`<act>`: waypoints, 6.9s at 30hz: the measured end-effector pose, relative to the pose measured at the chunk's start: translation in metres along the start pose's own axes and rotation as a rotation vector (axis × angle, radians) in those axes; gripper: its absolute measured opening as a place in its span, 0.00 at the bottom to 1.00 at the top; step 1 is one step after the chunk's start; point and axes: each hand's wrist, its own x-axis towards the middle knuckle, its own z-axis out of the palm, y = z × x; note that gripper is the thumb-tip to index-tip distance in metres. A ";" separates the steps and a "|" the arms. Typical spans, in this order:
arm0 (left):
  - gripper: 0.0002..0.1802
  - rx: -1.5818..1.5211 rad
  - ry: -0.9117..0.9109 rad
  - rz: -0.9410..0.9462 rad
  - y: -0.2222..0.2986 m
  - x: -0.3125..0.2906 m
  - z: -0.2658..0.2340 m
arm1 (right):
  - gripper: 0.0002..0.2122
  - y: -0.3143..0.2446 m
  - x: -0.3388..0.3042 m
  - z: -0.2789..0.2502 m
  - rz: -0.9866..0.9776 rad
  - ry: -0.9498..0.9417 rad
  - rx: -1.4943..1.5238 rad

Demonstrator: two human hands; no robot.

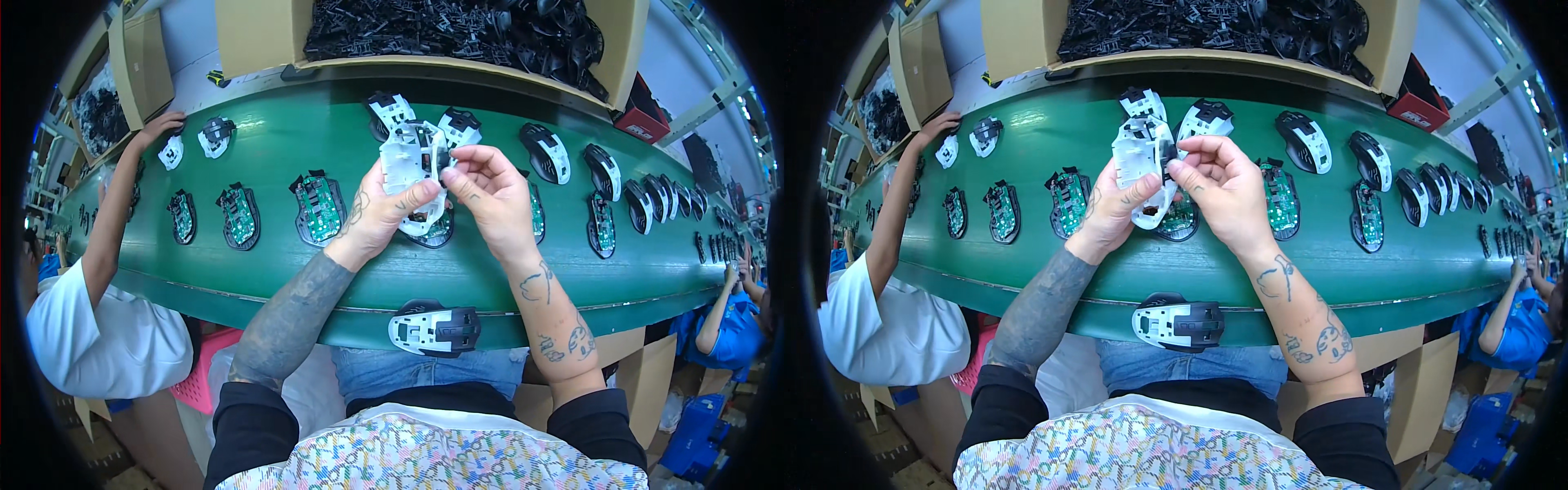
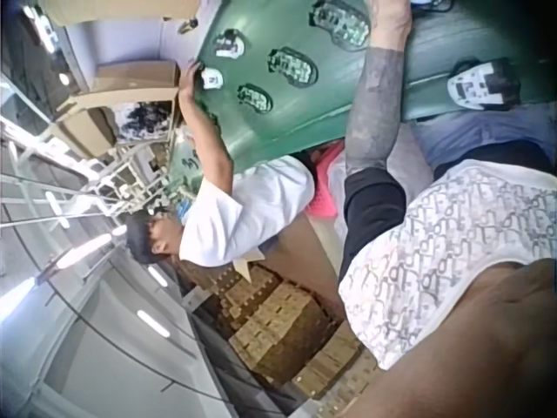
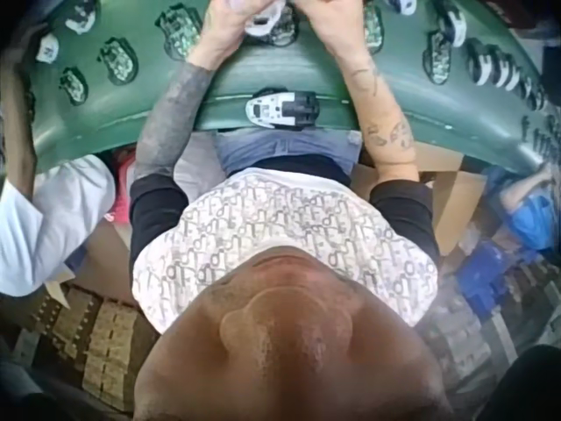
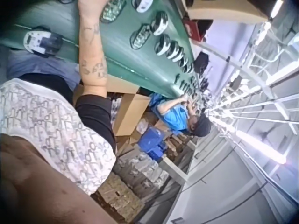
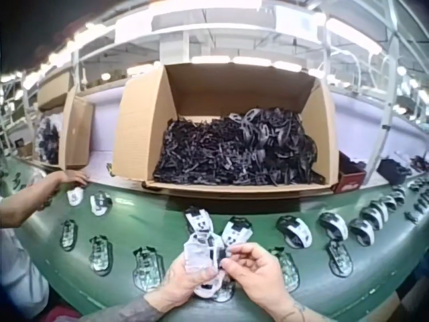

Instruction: The person assembles small electronic devices on a green workbench. They repeatedly pick up white plastic housings and black components, fit them together, and place the assembled units in a row.

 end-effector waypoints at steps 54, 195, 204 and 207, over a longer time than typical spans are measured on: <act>0.28 -0.237 -0.022 -0.049 0.016 0.007 -0.023 | 0.13 -0.068 0.017 -0.051 -0.044 -0.292 -0.039; 0.25 -0.248 0.036 -0.008 0.030 0.002 -0.019 | 0.11 -0.045 0.217 -0.063 -0.424 -0.051 -1.605; 0.26 -0.085 0.119 0.080 0.022 -0.001 -0.018 | 0.14 -0.048 0.158 -0.046 0.030 -0.041 -0.100; 0.28 -0.069 0.103 0.153 0.022 -0.004 -0.015 | 0.13 -0.046 0.088 -0.006 0.123 -0.202 0.040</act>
